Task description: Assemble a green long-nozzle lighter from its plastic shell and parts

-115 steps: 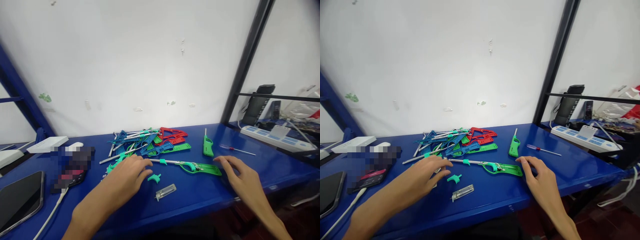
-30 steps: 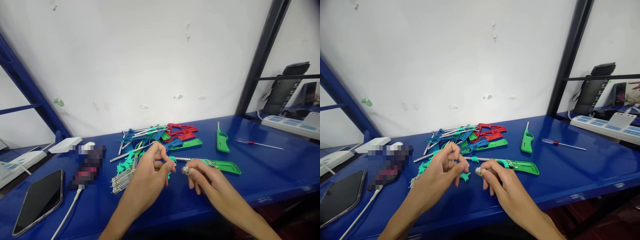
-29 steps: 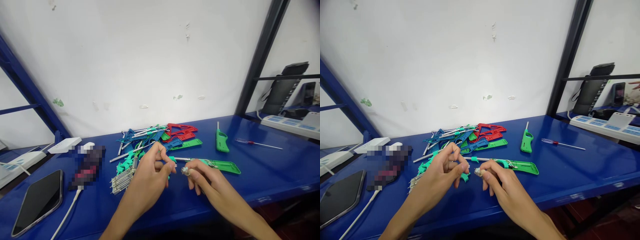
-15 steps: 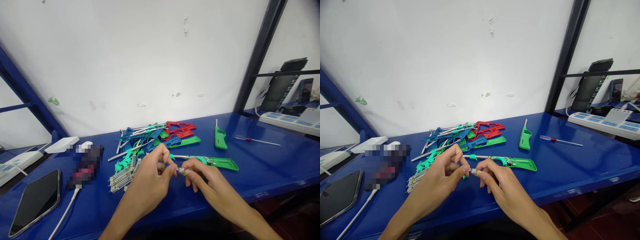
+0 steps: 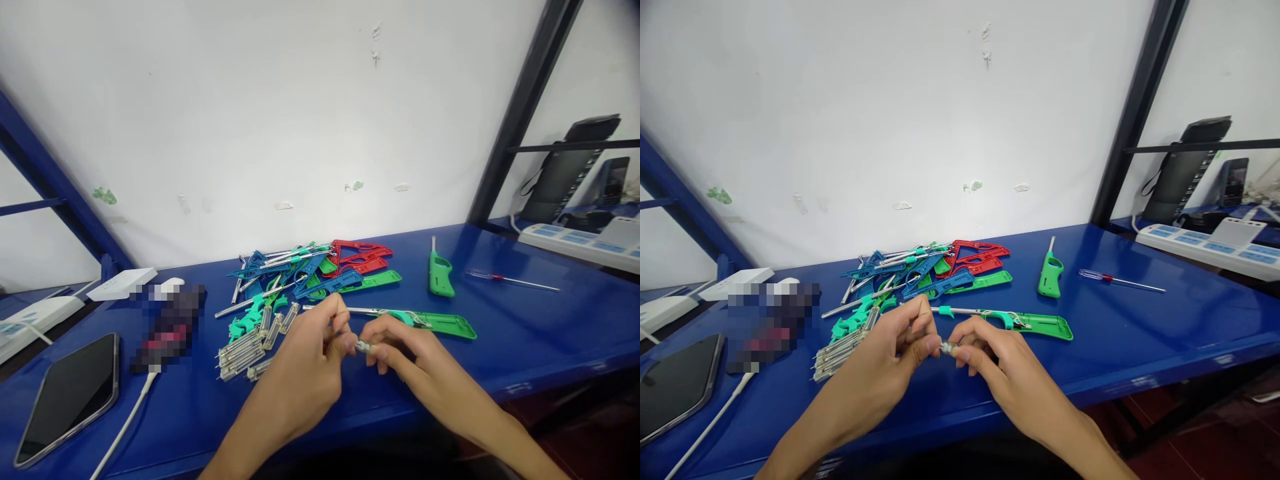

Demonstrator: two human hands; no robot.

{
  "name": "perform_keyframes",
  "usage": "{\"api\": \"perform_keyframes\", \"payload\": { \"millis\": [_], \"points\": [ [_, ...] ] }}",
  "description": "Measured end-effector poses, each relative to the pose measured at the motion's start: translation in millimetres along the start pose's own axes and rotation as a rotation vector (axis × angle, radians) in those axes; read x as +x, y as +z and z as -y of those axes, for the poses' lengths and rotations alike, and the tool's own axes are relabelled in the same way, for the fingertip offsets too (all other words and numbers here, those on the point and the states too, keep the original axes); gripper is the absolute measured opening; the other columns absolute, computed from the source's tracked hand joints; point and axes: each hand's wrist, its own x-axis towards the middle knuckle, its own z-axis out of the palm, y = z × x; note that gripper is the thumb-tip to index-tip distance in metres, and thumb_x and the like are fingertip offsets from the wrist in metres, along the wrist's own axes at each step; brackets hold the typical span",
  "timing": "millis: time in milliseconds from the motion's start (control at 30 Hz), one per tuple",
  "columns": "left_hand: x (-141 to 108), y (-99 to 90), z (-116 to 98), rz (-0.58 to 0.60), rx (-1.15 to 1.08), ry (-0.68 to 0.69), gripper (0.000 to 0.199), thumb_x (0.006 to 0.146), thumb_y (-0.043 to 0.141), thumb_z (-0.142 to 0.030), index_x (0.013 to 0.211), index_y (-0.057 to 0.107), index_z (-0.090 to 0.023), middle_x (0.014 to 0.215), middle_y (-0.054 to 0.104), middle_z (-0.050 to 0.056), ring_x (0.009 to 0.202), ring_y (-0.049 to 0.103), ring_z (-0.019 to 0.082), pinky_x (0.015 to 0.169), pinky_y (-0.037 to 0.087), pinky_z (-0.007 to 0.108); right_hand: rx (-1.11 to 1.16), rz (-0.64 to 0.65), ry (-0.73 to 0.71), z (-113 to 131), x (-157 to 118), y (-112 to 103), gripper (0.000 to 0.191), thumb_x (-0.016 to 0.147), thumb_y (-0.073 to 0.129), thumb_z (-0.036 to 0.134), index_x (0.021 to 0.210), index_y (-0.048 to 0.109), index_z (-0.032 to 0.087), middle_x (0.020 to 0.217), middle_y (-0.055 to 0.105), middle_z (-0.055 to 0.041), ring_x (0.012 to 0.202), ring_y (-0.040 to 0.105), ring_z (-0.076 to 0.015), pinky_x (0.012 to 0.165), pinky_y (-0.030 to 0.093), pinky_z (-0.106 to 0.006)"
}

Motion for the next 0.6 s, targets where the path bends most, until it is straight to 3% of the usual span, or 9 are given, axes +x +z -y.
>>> {"api": "perform_keyframes", "payload": {
  "millis": [167, 333, 600],
  "points": [
    [-2.8, 3.6, 0.1, 0.028, 0.091, 0.050, 0.029, 0.098, 0.043, -0.011, 0.077, 0.028, -0.023, 0.072, 0.031, -0.006, 0.065, 0.027, 0.014, 0.057, 0.024, 0.032, -0.032, 0.027, -0.014, -1.9, 0.5, -2.6, 0.023, 0.107, 0.055, 0.041, 0.105, 0.071, 0.025, 0.093, 0.070, 0.0020, 0.086, 0.064, -0.0146, 0.081, 0.047, -0.025],
    [-3.8, 5.8, -0.3, 0.045, 0.081, 0.069, 0.030, 0.097, 0.042, -0.008, 0.077, 0.026, -0.023, 0.072, 0.031, -0.006, 0.065, 0.026, 0.014, 0.057, 0.023, 0.033, -0.074, 0.038, -0.028, -2.4, 1.3, -4.0, 0.031, 0.109, 0.051, 0.045, 0.109, 0.075, 0.027, 0.092, 0.072, 0.0017, 0.086, 0.064, -0.0154, 0.080, 0.046, -0.026],
    [-4.5, 8.8, 0.7, 0.059, 0.063, 0.050, 0.029, 0.095, 0.042, -0.005, 0.077, 0.028, -0.023, 0.071, 0.032, -0.006, 0.065, 0.026, 0.014, 0.057, 0.023, 0.033, -0.083, 0.073, -0.039, -0.3, 1.1, -4.8, 0.027, 0.109, 0.052, 0.041, 0.109, 0.076, 0.028, 0.099, 0.074, 0.0014, 0.091, 0.067, -0.0167, 0.084, 0.047, -0.027]
  ]
}}
